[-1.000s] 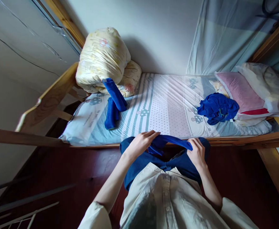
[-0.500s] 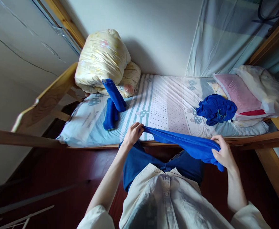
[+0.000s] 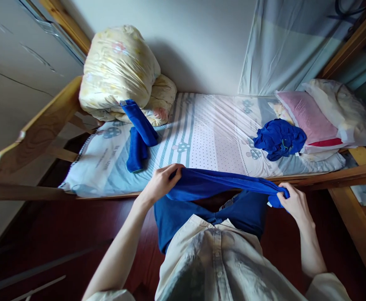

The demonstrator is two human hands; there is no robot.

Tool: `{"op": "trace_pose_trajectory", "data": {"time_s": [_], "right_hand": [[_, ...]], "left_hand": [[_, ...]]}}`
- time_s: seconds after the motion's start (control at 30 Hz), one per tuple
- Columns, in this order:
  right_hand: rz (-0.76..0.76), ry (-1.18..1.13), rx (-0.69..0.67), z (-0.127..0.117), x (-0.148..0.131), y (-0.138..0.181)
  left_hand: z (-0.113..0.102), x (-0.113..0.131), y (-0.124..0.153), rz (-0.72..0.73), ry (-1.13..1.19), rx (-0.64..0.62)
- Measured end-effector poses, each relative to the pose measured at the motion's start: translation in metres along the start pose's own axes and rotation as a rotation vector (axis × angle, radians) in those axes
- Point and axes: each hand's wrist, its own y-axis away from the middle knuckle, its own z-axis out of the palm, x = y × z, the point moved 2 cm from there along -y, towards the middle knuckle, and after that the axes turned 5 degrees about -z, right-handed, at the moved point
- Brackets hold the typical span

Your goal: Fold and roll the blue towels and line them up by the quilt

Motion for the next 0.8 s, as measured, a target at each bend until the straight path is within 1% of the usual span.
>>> {"op": "trace_pose_trajectory", "data": {"time_s": [0.07,0.13,0.2,0.3,0.37,0.43,0.53,0.6,0.63,0.7,0.8], "right_hand": [[0.006,0.051,-0.064,0.010,0.006,0.001],[0.003,0.061,-0.119,0.018,0.010,0.001],[-0.018,0.036,-0.134,0.022,0.010,0.001],[-0.073,-0.066,-0.088,0.024,0.003,-0.001],[-0.091,-0.123,-0.046,0.026,-0.001,-0.004],[-0.091,-0.159,-0.008,0.029,-0.004,-0.009],[-0.061,-0.191,0.054,0.031,-0.004,-0.015],[-0.022,-0.192,0.091,0.030,0.000,-0.017],[-0.001,-0.189,0.100,0.028,0.002,-0.017],[0.022,-0.195,0.081,0.020,0.006,-0.017],[-0.005,-0.229,-0.015,0.004,0.011,-0.014]], "left_hand": [[-0.014,0.004,0.005,0.051,0.008,-0.100],[-0.030,0.002,0.010,0.103,0.010,-0.164],[-0.044,-0.004,0.014,0.155,-0.005,-0.182],[-0.057,-0.012,0.020,0.213,-0.052,-0.157],[-0.060,-0.013,0.024,0.239,-0.090,-0.106],[-0.061,-0.008,0.028,0.259,-0.119,-0.049],[-0.063,0.001,0.032,0.278,-0.141,0.002],[-0.067,0.002,0.034,0.297,-0.153,0.016],[-0.069,-0.001,0.035,0.312,-0.158,0.005],[-0.072,-0.012,0.038,0.338,-0.164,-0.055],[-0.074,-0.037,0.047,0.331,-0.164,-0.145]]}}
